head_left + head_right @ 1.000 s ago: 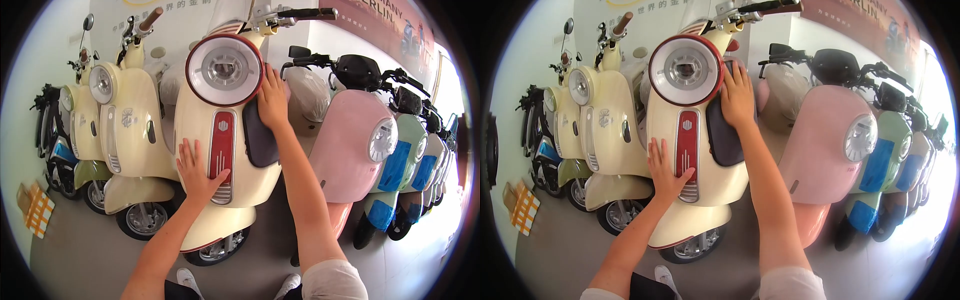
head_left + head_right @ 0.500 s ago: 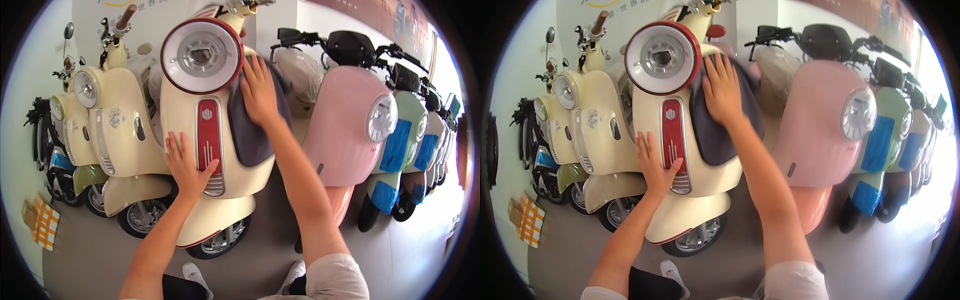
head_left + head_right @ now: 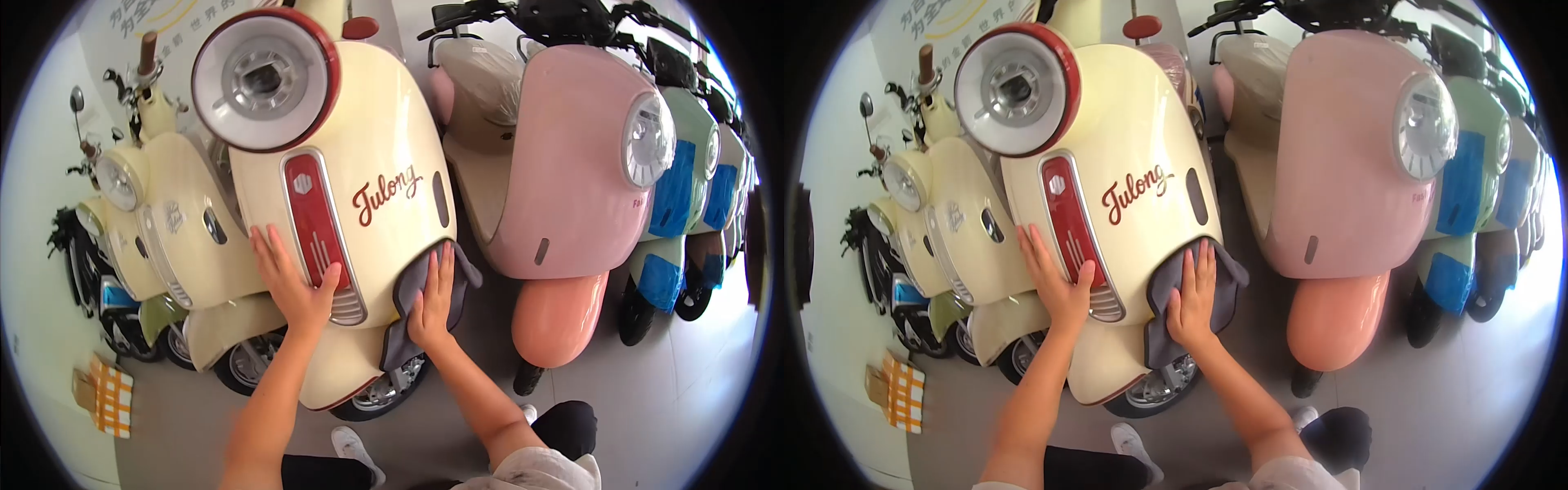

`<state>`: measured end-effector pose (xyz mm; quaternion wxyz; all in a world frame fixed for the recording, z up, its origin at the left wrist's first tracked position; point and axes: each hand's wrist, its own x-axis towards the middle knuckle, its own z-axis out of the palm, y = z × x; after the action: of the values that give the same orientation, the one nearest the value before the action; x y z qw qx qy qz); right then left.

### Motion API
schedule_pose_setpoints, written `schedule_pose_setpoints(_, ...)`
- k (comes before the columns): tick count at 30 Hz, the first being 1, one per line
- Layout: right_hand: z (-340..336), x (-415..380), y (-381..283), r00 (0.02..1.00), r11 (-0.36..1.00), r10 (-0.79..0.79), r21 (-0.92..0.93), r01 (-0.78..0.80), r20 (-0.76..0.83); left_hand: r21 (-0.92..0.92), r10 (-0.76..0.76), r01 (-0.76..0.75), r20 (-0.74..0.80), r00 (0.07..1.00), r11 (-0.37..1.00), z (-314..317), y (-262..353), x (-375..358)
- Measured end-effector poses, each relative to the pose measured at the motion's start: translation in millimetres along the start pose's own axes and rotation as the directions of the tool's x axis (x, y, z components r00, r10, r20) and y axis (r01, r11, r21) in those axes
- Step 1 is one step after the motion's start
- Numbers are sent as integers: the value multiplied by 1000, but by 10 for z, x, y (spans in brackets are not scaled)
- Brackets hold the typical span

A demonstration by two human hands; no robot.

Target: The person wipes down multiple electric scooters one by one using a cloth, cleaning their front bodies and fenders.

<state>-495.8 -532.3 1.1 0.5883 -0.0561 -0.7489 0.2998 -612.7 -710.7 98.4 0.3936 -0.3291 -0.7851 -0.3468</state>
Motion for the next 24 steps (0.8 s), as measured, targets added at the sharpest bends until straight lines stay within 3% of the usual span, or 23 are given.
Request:
schedule_pose_setpoints(1,-35,146,-110,999,999,34,-6,-34,12,-9,4,-4,-4,1000,1000,5,1,2)
schedule_pose_setpoints(4,-39,1328,-326,996,993,-55,-104,63,76,-24,5,-5,14,1000,1000,-24,52,-2)
schedule_pose_setpoints(7,340,2542,-300,941,942,-328,-108,319,-81,-31,-5,6,41,999,999,-27,66,-13)
schedule_pose_setpoints(9,540,2896,-290,928,932,-348,-162,326,-135,-25,4,-3,56,998,1000,-19,69,0)
schedule_pose_setpoints(13,277,2249,-231,976,978,-198,-78,191,-86,-36,18,-16,35,999,999,-4,50,-4)
schedule_pose_setpoints(17,-153,821,-54,987,993,121,2,-122,108,-55,36,-33,42,998,998,27,15,-37)
schedule_pose_setpoints(20,7,-491,260,972,958,228,167,-233,51,-62,48,-45,58,997,997,31,0,-55)
schedule_pose_setpoints(24,115,-493,191,951,936,306,196,-292,-43,-131,-8,19,83,996,991,36,42,-60)
